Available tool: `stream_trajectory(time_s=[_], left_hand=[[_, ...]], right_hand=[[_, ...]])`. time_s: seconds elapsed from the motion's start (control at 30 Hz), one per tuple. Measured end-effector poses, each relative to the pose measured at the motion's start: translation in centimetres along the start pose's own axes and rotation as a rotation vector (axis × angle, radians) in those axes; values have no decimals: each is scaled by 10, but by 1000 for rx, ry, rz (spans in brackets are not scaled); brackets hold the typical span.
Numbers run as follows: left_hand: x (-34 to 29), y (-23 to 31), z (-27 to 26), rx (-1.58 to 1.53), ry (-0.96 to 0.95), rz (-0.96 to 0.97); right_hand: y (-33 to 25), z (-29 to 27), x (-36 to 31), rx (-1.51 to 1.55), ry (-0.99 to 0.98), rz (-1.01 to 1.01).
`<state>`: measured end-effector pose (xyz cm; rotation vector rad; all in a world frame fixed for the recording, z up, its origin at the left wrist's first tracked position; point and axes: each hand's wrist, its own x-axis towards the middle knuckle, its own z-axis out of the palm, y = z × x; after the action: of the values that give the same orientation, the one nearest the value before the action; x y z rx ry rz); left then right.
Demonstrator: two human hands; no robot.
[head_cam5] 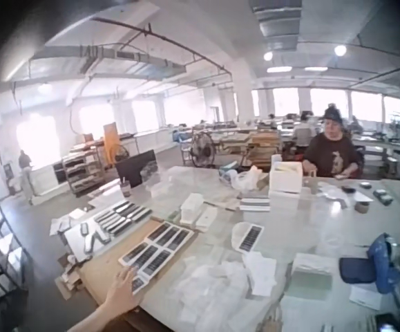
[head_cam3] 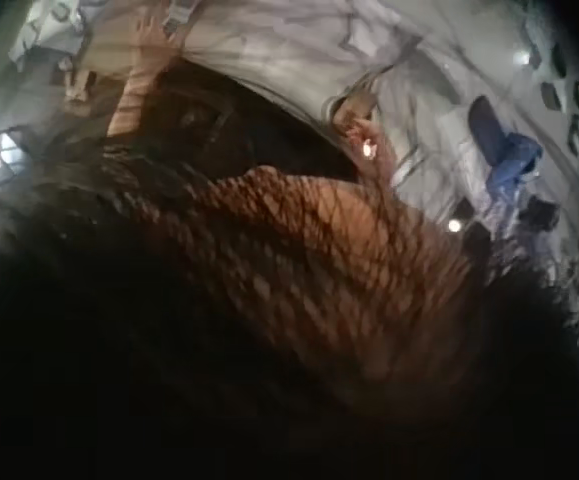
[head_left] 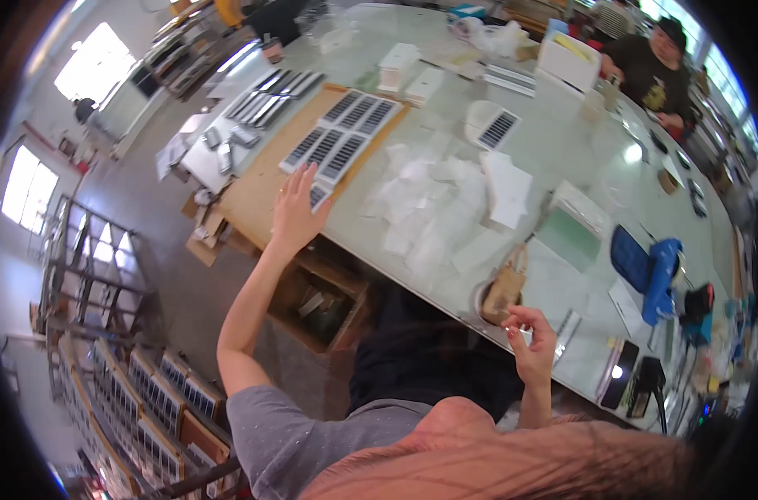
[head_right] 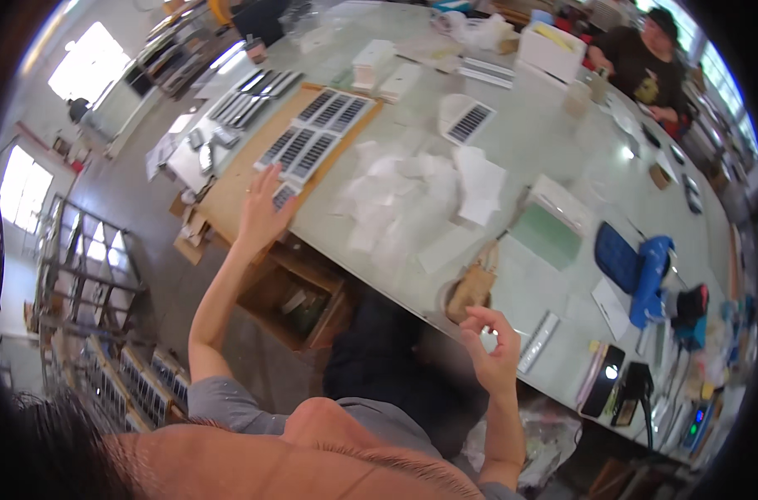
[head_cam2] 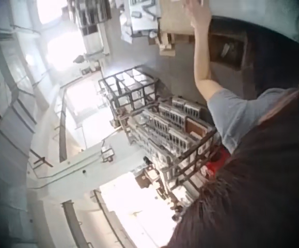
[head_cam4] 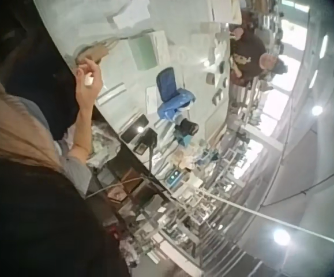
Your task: The person assembles small solar panels by layering film sheets, solar cell strips, and backing covers into a fixture by hand, then placing each assembled panel onto a board.
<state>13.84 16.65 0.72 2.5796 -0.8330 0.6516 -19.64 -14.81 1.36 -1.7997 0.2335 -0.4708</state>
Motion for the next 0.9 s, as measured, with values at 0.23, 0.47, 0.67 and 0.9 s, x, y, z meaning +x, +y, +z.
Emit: stream_trajectory(time_s=[0.23,0.47,0.67,0.9], left_hand=[[39,191,-137,-2013,-324,418],[24,258,-174,-2422,-345,581],[20,286,-173,-2464,-328,566],[10,281,-183,-2488,-234,505]], right_hand=[[-13,1,-2,-10,20,-19],[-18,-14,-29,-99,99,-44],[-1,-42,-41,-2,137,36],[-10,-42,-46,3,128,-13]])
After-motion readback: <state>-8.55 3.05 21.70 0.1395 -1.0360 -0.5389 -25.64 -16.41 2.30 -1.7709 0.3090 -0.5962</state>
